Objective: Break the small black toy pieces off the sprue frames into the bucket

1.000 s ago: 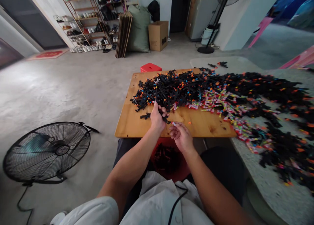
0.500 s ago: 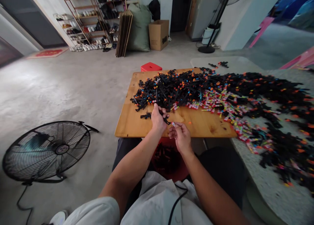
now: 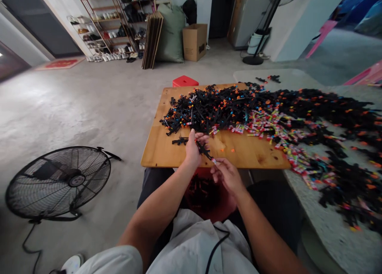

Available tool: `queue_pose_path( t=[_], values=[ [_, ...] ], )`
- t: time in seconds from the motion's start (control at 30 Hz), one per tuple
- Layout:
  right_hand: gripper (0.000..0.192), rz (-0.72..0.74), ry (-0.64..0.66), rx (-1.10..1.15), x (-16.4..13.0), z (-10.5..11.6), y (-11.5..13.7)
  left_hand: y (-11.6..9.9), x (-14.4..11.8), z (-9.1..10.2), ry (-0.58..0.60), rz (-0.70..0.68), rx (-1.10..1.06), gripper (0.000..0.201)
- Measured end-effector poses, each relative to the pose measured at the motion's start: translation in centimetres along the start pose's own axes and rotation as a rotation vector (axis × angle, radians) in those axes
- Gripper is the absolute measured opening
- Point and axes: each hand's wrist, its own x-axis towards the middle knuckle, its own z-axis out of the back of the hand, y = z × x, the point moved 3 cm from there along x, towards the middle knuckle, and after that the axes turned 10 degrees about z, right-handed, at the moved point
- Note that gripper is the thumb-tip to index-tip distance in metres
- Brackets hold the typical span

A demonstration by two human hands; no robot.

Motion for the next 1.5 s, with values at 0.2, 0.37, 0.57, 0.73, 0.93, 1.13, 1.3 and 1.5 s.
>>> queue_pose_path(
  t=[0.2, 0.37, 0.57, 0.73, 0.93, 1.13, 1.3, 1.5],
  values=[
    [0.035, -0.249, 0.436, -0.483, -1.3, 5.0, 1.5, -6.4, 1.8, 4.6, 0.036, -0.730, 1.055, 0.021],
    [0.027, -0.155, 0.495, -0.833, 2.7, 4.1, 3.5, -6.9, 3.5, 7.8, 0.246, -0.748, 1.474, 0.021],
    [0.030, 0.232, 0.088, -1.342, 12.2, 0.8, 6.4, -7.1, 2.6, 7.8, 0.252, -0.607, 1.257, 0.020],
    [0.039, 0.208, 0.173, -1.648, 15.5, -1.0, 6.0, -7.0, 0.8, 7.5, 0.157, -0.346, 0.934, 0.030],
    [0.031, 0.239, 0.153, -1.845, 15.4, -1.1, 5.6, -6.3, 0.4, 6.1, 0.122, -0.125, 0.540, 0.038],
    [0.031, 0.299, 0.186, -1.643, 14.8, -0.3, 4.7, -5.5, 1.1, 4.8, -0.034, -0.089, 0.249, 0.033],
    [0.026, 0.373, 0.108, -1.206, 11.3, -0.8, 3.4, -4.8, 0.8, 3.1, -0.051, -0.087, 0.103, 0.033],
    [0.041, 0.221, 0.080, -0.498, 5.1, -3.7, 0.7, -3.5, 0.2, 1.0, -0.067, -0.091, -0.008, 0.026]
  ],
)
